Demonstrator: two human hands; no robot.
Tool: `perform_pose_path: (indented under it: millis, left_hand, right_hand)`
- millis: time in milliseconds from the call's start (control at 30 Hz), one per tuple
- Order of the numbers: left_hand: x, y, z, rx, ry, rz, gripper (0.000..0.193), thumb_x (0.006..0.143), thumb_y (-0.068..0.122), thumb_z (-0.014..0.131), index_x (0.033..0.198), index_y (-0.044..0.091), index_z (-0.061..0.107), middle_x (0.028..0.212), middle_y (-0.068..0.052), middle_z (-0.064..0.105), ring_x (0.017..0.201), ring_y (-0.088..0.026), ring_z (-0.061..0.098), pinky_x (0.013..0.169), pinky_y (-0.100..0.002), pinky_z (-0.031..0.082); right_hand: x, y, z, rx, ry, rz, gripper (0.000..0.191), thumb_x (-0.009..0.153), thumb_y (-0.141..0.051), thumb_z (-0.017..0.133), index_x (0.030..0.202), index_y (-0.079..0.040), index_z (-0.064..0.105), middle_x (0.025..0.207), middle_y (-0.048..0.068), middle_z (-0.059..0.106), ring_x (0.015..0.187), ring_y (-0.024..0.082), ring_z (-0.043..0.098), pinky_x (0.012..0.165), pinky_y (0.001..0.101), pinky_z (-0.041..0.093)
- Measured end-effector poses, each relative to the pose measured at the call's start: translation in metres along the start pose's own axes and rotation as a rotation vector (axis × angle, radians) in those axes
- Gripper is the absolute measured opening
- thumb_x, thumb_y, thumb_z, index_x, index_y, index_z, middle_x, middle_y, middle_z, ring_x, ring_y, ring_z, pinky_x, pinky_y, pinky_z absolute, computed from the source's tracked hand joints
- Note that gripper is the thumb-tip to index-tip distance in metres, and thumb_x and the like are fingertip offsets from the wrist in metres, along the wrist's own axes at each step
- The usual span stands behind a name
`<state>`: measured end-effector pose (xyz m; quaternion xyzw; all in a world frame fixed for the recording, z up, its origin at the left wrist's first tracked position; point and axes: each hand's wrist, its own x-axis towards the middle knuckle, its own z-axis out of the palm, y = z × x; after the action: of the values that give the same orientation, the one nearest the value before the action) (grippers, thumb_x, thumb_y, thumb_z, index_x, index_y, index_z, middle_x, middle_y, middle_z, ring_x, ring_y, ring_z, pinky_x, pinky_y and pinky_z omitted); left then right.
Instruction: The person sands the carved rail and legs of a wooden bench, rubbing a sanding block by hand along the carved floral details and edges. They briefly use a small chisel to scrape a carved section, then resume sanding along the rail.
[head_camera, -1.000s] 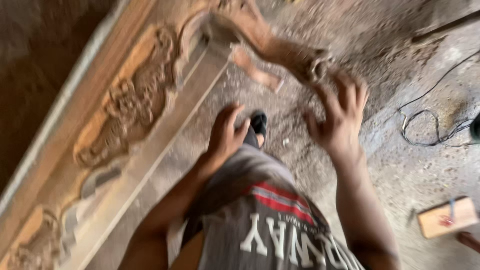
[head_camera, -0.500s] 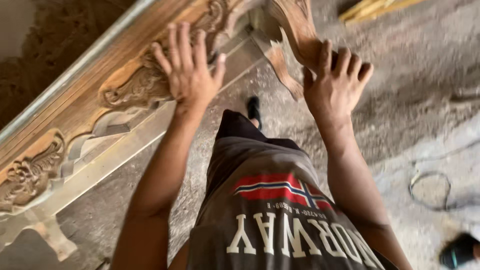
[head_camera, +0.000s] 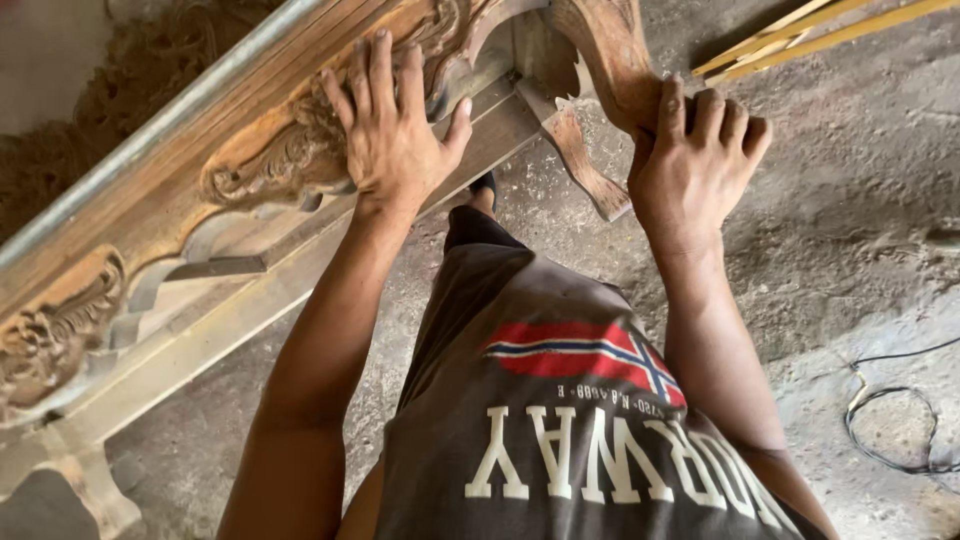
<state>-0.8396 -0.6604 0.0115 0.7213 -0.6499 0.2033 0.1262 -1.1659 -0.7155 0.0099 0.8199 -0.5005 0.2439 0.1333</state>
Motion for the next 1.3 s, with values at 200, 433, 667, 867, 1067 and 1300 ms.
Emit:
perform_pose_path:
  millis: [200,433,667,867,1067,1300]
  left_hand:
    - [0.002,0.009,-0.028,-0.111,-0.021,-0.058,0.077,0.101,0.056,0.064,0.151,-0.001,0.053,0.16,-0.027,0.042,0.149,-0.045,0.035,0.12,-0.073,0.013]
    - [-0.003,-0.001,-0.004,-0.012,-0.153,-0.045,0.086,0.1,0.067,0.057,0.15,-0.002,0.043,0.156,-0.029,0.04,0.147,-0.046,0.036,0.12,-0.073,0.014]
    - [-0.01,-0.005,0.002,0.01,-0.189,-0.02,0.086,0.103,0.063,0.054,0.157,-0.001,0.037,0.161,-0.029,0.035,0.149,-0.045,0.035,0.121,-0.072,0.016]
    - [-0.007,-0.004,0.003,0.007,-0.171,-0.018,0.089,0.101,0.065,0.057,0.156,-0.001,0.036,0.158,-0.031,0.036,0.146,-0.047,0.036,0.119,-0.072,0.022]
    - [-0.008,-0.008,0.006,0.062,-0.185,0.024,0.088,0.105,0.069,0.057,0.154,-0.001,0.036,0.153,-0.03,0.042,0.144,-0.048,0.04,0.12,-0.069,0.028]
    - [-0.006,-0.006,-0.008,0.006,-0.099,0.049,0.097,0.099,0.07,0.063,0.154,-0.004,0.034,0.154,-0.032,0.039,0.142,-0.048,0.039,0.116,-0.067,0.031]
  right_hand:
    - [0.015,-0.011,-0.022,-0.095,0.039,0.003,0.042,0.101,-0.024,0.072,0.137,-0.006,0.063,0.12,0.018,0.063,0.114,0.035,0.058,0.104,0.0571,0.041]
    - [0.014,-0.012,-0.015,-0.03,-0.034,0.052,0.043,0.106,-0.028,0.071,0.14,-0.004,0.061,0.122,0.019,0.061,0.117,0.036,0.058,0.104,0.0576,0.041]
    - [0.01,-0.011,-0.01,-0.048,-0.067,0.037,0.044,0.106,-0.031,0.069,0.139,-0.002,0.062,0.118,0.018,0.063,0.108,0.036,0.059,0.1,0.0594,0.043]
    - [-0.001,-0.001,0.008,-0.11,0.009,-0.037,0.041,0.108,-0.026,0.064,0.14,-0.003,0.06,0.121,0.017,0.065,0.113,0.034,0.061,0.104,0.06,0.042]
    - [-0.011,0.0,0.016,-0.116,0.116,-0.044,0.04,0.104,-0.019,0.067,0.14,-0.006,0.059,0.124,0.015,0.063,0.116,0.032,0.06,0.107,0.0563,0.041]
    - [0.002,-0.011,-0.002,-0.032,0.025,0.004,0.044,0.1,-0.018,0.071,0.14,-0.002,0.061,0.12,0.016,0.062,0.115,0.035,0.058,0.108,0.0592,0.039]
